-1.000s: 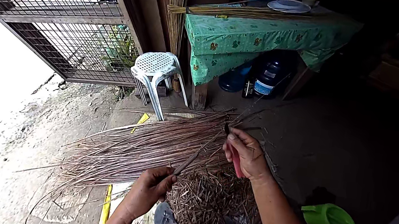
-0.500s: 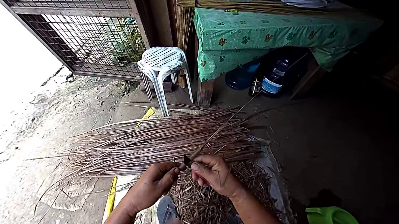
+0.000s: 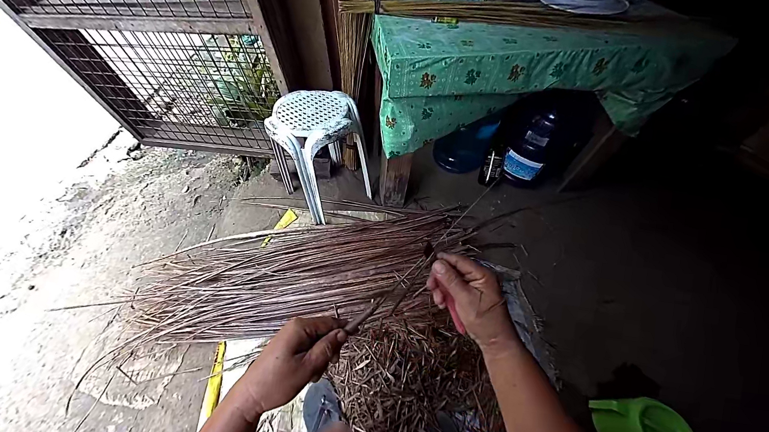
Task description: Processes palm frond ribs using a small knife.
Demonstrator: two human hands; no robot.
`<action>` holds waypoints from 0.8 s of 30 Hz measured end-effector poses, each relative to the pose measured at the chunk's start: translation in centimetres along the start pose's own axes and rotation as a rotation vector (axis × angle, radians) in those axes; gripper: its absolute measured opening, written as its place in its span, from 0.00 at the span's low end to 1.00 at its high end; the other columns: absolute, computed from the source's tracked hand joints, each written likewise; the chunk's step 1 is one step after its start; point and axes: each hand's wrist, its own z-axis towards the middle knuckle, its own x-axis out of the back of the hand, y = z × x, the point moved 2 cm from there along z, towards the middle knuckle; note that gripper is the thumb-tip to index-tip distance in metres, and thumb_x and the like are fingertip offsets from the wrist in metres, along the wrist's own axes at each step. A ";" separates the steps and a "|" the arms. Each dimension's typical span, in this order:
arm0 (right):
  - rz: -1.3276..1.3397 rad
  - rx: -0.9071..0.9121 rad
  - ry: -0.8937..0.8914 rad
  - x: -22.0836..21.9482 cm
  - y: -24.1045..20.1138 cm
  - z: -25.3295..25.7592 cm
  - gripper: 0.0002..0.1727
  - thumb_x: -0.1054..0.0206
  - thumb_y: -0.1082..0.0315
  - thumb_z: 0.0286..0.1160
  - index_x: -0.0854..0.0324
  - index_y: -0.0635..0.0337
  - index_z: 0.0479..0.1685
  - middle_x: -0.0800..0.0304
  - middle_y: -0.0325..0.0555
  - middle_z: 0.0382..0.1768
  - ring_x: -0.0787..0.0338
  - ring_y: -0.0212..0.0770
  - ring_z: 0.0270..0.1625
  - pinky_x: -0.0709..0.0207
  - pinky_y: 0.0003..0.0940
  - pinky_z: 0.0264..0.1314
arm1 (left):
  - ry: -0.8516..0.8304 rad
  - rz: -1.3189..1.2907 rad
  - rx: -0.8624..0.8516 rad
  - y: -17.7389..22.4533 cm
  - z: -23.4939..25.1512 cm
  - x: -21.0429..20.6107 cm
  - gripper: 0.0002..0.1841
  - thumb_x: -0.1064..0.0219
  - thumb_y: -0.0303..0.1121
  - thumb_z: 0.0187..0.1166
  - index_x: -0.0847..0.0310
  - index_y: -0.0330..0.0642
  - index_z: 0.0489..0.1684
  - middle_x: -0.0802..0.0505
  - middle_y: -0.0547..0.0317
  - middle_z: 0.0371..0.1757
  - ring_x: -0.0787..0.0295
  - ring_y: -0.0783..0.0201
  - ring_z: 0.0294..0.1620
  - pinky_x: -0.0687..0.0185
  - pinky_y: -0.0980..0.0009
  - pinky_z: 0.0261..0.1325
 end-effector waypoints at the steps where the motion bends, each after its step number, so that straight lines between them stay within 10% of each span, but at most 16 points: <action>1: 0.028 -0.013 0.023 0.6 -0.1 0.2 0.12 0.42 0.70 0.87 0.14 0.69 0.52 0.11 0.39 0.26 0.16 0.29 0.21 0.19 0.23 0.25 | 0.011 0.014 0.009 0.1 0.0 0.0 0.15 0.43 0.38 0.89 0.11 0.40 0.54 0.15 0.68 0.23 0.28 0.76 0.15 0.31 0.80 0.18; 11: 0.051 -0.193 -0.405 -3.9 0.0 -2.1 0.15 0.41 0.66 0.88 0.18 0.68 0.61 0.09 0.38 0.30 0.14 0.28 0.23 0.18 0.23 0.25 | 0.112 0.072 -0.017 0.2 0.3 -0.3 0.12 0.38 0.36 0.87 0.13 0.39 0.51 0.09 0.65 0.29 0.17 0.73 0.19 0.18 0.77 0.23; 24: 0.061 -0.113 0.011 -0.3 -0.2 -0.1 0.14 0.42 0.70 0.88 0.16 0.70 0.57 0.10 0.41 0.27 0.16 0.30 0.21 0.19 0.24 0.23 | 0.118 0.129 -0.033 -0.1 0.2 -0.2 0.11 0.36 0.37 0.86 0.10 0.40 0.49 0.10 0.66 0.28 0.18 0.74 0.20 0.19 0.78 0.25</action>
